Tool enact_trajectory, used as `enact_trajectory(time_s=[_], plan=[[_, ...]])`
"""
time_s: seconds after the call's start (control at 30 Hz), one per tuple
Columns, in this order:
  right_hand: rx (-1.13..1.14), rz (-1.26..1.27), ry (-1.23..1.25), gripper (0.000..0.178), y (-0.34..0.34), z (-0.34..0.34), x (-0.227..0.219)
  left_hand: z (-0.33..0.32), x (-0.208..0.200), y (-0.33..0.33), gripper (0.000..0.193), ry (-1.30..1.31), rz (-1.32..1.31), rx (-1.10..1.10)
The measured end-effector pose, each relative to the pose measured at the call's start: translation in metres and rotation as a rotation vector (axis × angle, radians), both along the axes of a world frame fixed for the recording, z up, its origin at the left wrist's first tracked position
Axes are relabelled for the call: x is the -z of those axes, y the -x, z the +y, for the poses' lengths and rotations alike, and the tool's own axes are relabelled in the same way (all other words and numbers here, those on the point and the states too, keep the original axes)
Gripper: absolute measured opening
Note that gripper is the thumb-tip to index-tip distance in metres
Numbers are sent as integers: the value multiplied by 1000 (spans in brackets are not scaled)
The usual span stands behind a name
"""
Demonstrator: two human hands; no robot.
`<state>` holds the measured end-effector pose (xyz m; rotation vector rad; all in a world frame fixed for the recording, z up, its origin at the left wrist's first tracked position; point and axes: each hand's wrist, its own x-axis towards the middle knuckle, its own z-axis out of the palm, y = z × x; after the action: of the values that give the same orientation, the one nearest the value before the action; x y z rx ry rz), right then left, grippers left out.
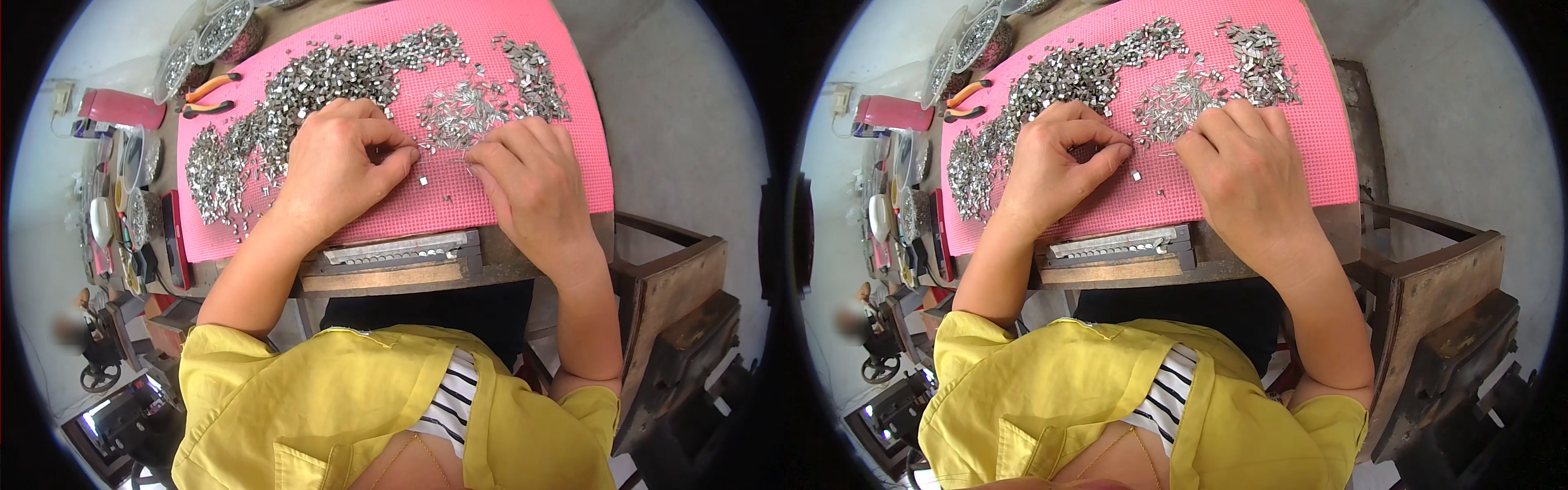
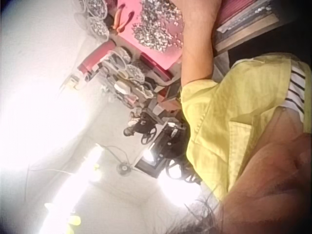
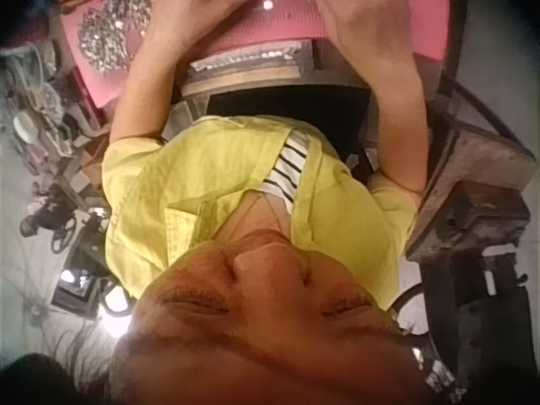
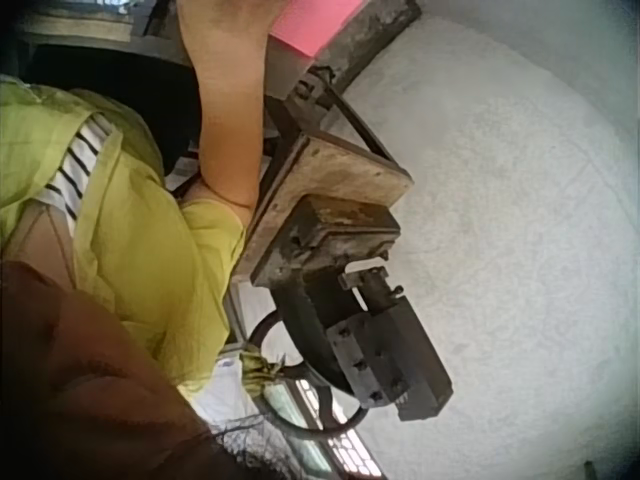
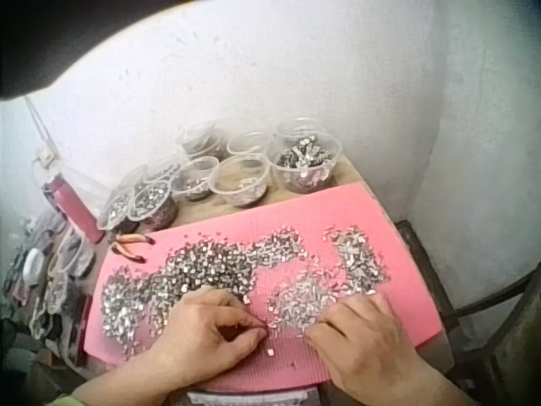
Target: The person aligns metal pieces into a metal jig by hand, inserts the jig into a press machine to stamp them, and removes the finished piece.
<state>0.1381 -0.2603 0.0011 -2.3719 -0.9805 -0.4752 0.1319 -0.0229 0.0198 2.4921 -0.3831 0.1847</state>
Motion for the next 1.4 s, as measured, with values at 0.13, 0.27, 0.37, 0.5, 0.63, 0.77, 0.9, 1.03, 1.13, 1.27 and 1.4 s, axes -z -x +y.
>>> enact_trajectory(time_s=[0.13, 0.27, 0.37, 0.5, 0.63, 0.77, 0.9, 1.03, 1.13, 1.27, 1.4], plan=[[31, -43, 58, 15, 0, 4, -3, -8, 0, 5, 8, -124, -75, -40], [74, -55, 84, 11, 4, 7, -2, -16, 0, 8, 9, -253, -208, -15], [101, -26, 114, 13, 6, 11, -4, -18, -3, 8, 11, -307, -193, 6], [89, 53, 69, 16, 6, 11, -2, -16, -1, 5, 13, -293, -158, 51], [4, 156, -164, 15, 18, 5, -3, -4, -7, 9, 13, -159, -88, 130], [-90, 352, -366, 15, 49, 6, -3, 15, -18, 26, 13, -114, -46, 188], [-116, 376, -344, 18, 70, 11, 2, 20, -8, 38, 16, -170, -50, 225], [-98, 335, -320, 19, 73, 17, 8, 21, -10, 42, 15, -241, -58, 191], [-89, 319, -329, 20, 75, 17, 11, 17, -8, 46, 13, -321, -162, 147], [-89, 304, -323, 20, 75, 16, 11, 18, -4, 47, 10, -254, -195, 157], [-87, 239, -291, 23, 74, 17, 12, 19, -6, 52, 12, -64, -172, 178]])
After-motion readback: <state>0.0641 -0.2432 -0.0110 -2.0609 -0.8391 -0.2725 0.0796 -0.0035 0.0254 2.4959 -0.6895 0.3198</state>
